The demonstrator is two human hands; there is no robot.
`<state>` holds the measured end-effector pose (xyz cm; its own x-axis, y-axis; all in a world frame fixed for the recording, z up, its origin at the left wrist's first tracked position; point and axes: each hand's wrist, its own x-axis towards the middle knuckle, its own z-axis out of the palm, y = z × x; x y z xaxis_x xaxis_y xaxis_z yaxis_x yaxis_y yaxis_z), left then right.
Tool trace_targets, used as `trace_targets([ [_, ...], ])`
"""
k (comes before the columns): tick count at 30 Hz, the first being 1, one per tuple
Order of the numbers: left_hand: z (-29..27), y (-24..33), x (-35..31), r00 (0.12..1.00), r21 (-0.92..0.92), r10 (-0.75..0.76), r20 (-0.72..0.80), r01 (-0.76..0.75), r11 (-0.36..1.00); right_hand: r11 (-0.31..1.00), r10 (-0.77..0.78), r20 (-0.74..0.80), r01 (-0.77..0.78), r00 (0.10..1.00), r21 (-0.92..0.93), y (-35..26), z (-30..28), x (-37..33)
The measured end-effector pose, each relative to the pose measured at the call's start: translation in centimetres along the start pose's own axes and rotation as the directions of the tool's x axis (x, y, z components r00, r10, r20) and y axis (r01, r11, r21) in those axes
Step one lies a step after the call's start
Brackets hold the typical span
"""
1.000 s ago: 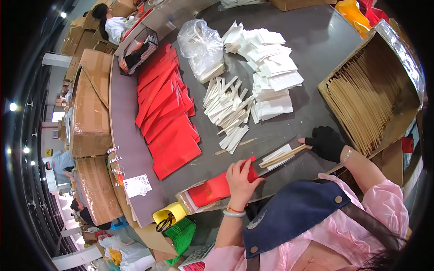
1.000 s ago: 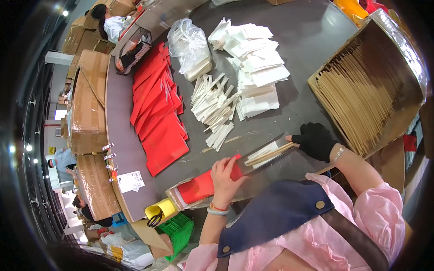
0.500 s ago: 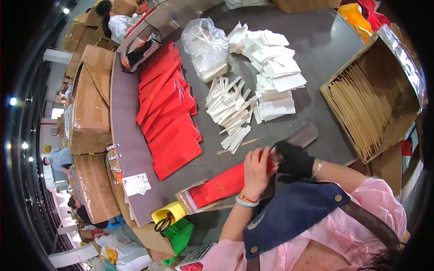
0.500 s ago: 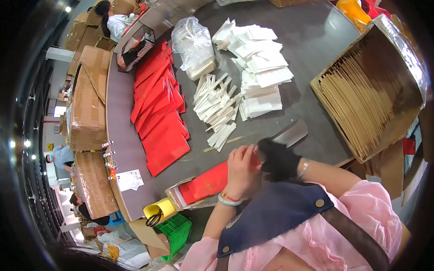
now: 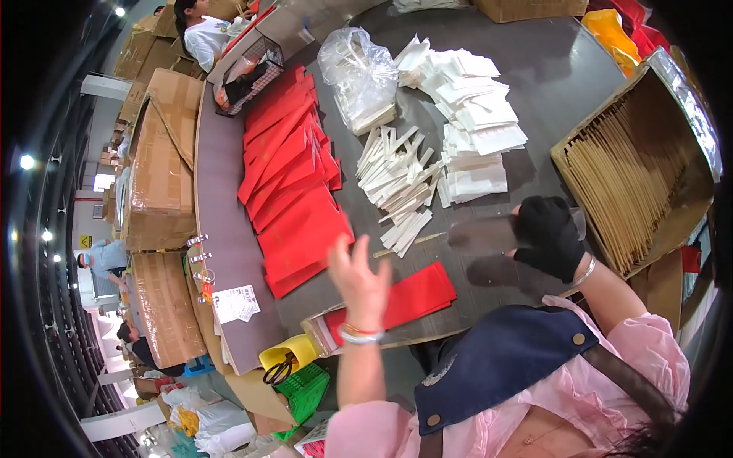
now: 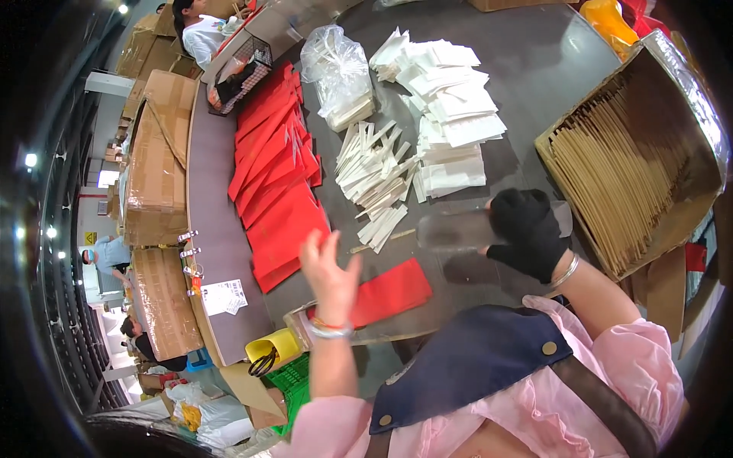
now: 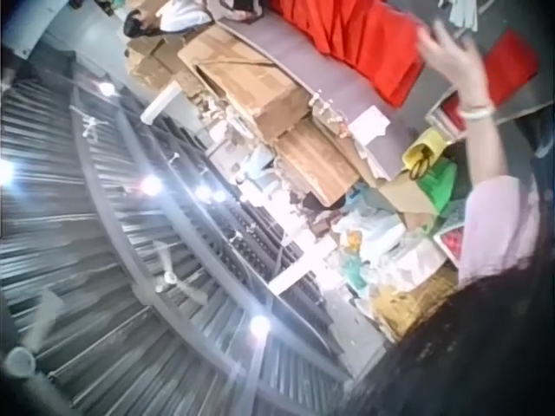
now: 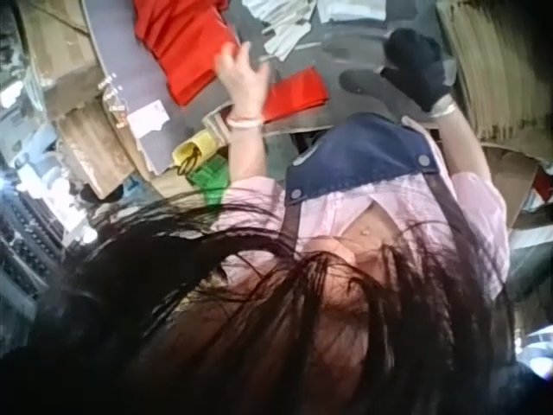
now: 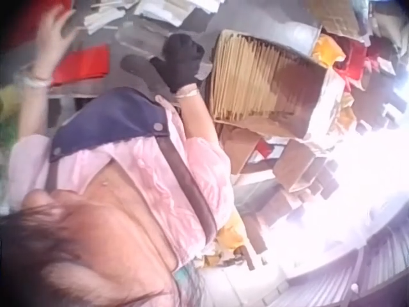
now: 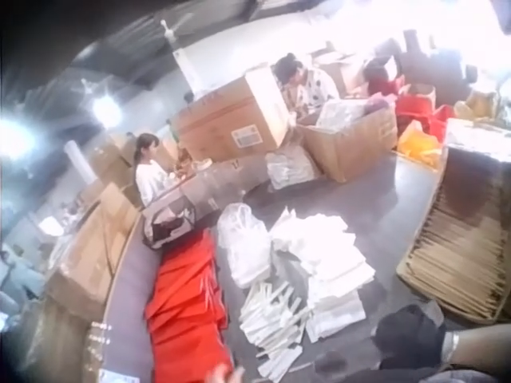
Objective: Packing pairs of chopsticks into red plastic sleeves.
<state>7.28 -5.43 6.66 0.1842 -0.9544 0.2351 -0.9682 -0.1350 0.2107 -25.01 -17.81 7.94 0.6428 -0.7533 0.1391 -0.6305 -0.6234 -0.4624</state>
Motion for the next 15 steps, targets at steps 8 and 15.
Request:
trace_targets([
  [8,6.5,5.3,-6.8,0.912,-0.246,-0.384,0.145,0.409,0.879,0.995,-0.040,0.219,0.059,0.975,-0.078,-1.7,1.5,-0.3],
  [15,6.5,5.2,-7.1,0.901,-0.326,-0.390,0.191,0.433,0.840,0.985,-0.171,0.308,0.166,0.936,0.042,-3.2,6.8,-0.3],
])
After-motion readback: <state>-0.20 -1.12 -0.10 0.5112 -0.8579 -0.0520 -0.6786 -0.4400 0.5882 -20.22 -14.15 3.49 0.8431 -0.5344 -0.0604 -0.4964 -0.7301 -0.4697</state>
